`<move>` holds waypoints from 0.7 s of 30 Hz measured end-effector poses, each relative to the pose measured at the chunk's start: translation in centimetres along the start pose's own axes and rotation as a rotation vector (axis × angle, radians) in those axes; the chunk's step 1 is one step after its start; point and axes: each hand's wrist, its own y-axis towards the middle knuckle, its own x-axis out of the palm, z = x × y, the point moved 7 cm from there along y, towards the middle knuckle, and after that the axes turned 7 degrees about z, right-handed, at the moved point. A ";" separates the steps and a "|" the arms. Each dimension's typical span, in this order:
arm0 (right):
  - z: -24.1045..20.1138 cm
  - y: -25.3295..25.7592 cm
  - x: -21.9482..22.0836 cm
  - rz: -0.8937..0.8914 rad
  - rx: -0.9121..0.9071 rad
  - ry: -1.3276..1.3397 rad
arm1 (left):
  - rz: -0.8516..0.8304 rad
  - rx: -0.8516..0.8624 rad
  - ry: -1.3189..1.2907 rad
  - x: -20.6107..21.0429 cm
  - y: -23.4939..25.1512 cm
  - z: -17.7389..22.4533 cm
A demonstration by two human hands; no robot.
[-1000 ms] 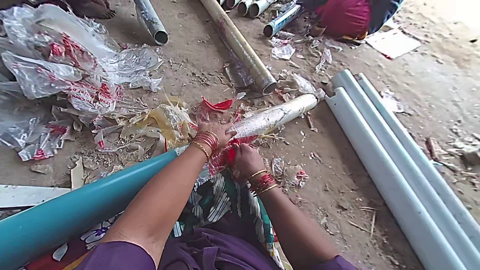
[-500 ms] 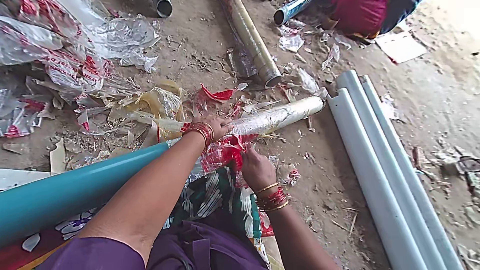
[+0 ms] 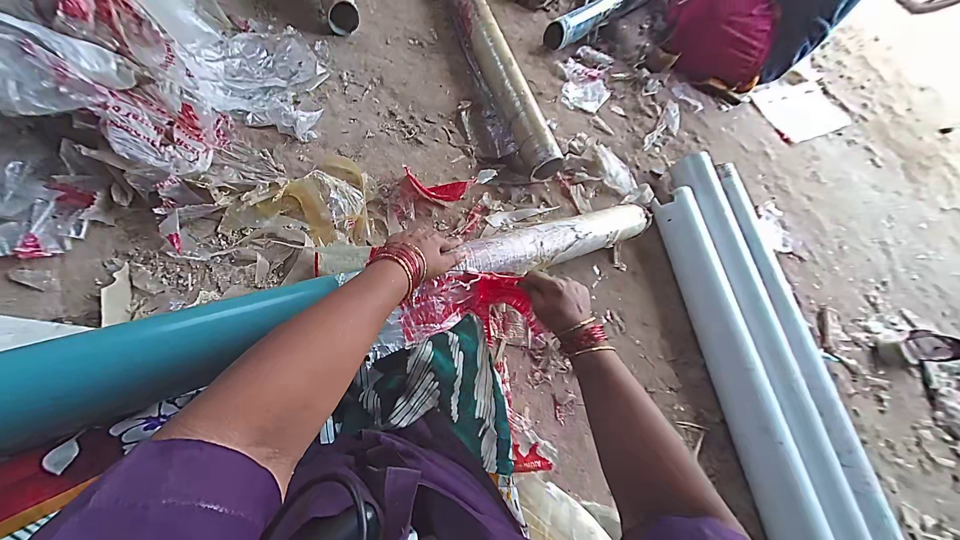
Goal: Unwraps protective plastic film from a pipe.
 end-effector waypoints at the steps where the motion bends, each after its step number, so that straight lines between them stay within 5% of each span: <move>1: 0.4 0.8 0.2 0.015 -0.022 -0.036 | 0.004 -0.002 0.008 -0.1 0.0 0.1; 6: 1.6 3.4 2.4 0.204 -0.267 -0.141 | -0.017 0.002 -0.001 0.0 0.4 -0.3; 11: 0.0 3.5 0.9 0.180 -0.290 -0.150 | -0.079 0.014 -0.144 -0.1 1.4 -1.3; 15: -6.8 0.6 -3.5 0.275 -0.428 -0.048 | -0.195 -0.006 -0.378 0.1 2.1 -1.5; 18: -13.3 -0.3 -2.2 0.199 -0.601 0.193 | -0.204 -0.040 -0.536 0.5 2.1 -2.4; 21: -16.4 0.3 0.8 0.128 -0.408 0.247 | -0.209 -0.033 -0.600 0.2 1.6 -2.6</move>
